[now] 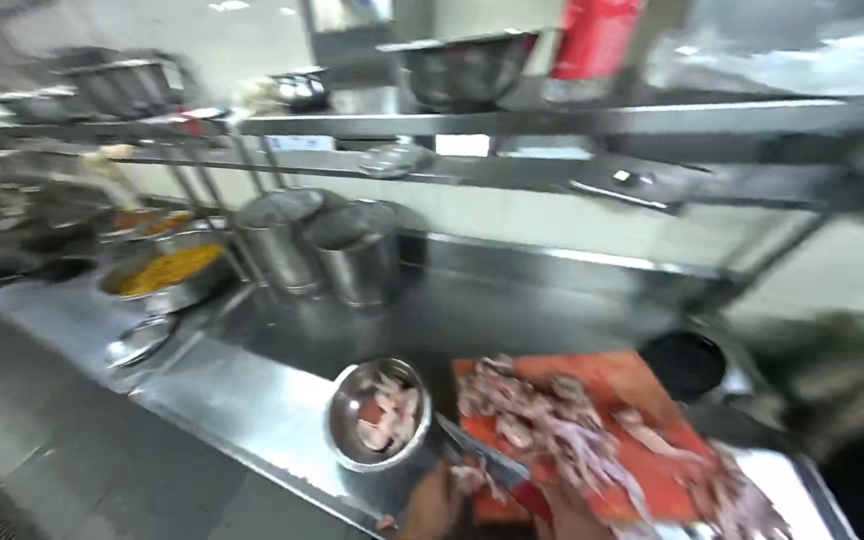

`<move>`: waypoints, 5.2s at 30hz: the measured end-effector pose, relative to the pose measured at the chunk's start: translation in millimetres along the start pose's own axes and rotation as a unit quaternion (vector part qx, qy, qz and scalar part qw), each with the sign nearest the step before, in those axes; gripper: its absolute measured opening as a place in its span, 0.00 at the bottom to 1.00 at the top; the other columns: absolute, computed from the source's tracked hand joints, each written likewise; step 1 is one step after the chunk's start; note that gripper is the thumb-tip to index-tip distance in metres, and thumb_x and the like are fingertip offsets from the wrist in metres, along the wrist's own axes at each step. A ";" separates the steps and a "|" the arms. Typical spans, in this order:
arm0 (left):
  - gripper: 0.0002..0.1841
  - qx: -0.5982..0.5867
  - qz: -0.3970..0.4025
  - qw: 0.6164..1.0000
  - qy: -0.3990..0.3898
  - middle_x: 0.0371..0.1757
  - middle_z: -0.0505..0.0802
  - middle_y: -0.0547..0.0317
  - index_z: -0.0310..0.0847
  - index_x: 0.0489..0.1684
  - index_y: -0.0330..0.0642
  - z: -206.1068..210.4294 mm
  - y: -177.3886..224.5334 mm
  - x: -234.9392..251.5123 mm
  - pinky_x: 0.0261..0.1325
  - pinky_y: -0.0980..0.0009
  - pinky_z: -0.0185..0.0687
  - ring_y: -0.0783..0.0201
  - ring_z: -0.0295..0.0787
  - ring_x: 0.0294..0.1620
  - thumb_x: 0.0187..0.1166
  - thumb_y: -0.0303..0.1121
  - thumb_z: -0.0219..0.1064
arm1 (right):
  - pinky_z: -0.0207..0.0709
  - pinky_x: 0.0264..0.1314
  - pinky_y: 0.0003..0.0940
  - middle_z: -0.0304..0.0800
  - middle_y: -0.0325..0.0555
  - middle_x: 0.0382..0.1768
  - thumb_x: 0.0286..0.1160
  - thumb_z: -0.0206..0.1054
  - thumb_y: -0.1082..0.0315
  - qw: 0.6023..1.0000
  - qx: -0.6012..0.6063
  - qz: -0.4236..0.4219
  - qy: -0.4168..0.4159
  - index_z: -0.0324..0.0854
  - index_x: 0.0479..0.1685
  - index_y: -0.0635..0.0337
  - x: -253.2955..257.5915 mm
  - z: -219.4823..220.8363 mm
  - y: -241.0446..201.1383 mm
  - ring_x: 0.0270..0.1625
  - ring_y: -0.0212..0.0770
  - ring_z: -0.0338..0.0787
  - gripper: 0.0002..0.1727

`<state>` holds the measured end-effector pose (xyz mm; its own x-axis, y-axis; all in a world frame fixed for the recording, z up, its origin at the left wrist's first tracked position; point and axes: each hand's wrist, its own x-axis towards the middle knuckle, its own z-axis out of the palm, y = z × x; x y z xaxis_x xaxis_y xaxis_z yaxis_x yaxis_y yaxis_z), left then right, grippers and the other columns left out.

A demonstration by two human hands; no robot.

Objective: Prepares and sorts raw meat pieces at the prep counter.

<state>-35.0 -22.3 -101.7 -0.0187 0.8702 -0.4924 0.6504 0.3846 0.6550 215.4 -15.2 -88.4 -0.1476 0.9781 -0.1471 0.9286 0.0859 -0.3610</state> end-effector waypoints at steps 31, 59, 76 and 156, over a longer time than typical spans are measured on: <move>0.20 0.261 0.057 0.960 0.088 0.56 0.94 0.52 0.84 0.67 0.49 -52.3 22.3 -16.5 0.73 0.50 0.78 0.49 0.88 0.64 0.75 0.37 0.66 | 0.83 0.67 0.54 0.85 0.58 0.68 0.86 0.56 0.55 0.972 0.181 0.061 -0.137 0.71 0.82 0.55 -35.6 14.5 -11.5 0.64 0.55 0.90 0.27; 0.18 -0.358 0.104 0.928 0.012 0.45 0.92 0.45 0.80 0.49 0.31 14.6 -29.6 23.3 0.49 0.62 0.89 0.57 0.91 0.46 0.64 0.24 0.80 | 0.87 0.51 0.58 0.87 0.60 0.59 0.87 0.51 0.57 0.951 0.165 0.115 -0.236 0.68 0.76 0.57 -62.3 3.8 -63.3 0.51 0.59 0.94 0.23; 0.15 -0.204 0.068 0.976 -0.029 0.49 0.90 0.48 0.78 0.56 0.32 2.6 -12.6 37.9 0.46 0.60 0.91 0.58 0.91 0.43 0.73 0.28 0.66 | 0.87 0.53 0.56 0.87 0.58 0.61 0.87 0.52 0.57 0.942 0.160 0.198 -0.220 0.67 0.77 0.55 -71.6 8.0 -60.4 0.53 0.58 0.94 0.23; 0.12 -0.034 0.110 0.992 -0.043 0.44 0.94 0.57 0.87 0.52 0.39 -0.1 28.5 54.2 0.51 0.62 0.89 0.64 0.92 0.42 0.73 0.27 0.71 | 0.84 0.56 0.59 0.90 0.58 0.46 0.90 0.50 0.52 0.928 0.279 0.145 -0.197 0.70 0.72 0.58 -62.3 23.3 -25.0 0.52 0.59 0.93 0.24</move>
<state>-17.5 35.9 -109.7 0.1850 0.9073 -0.3775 0.5781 0.2102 0.7885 193.4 -82.6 -91.7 -0.1337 0.7892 -0.5994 0.6440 -0.3905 -0.6578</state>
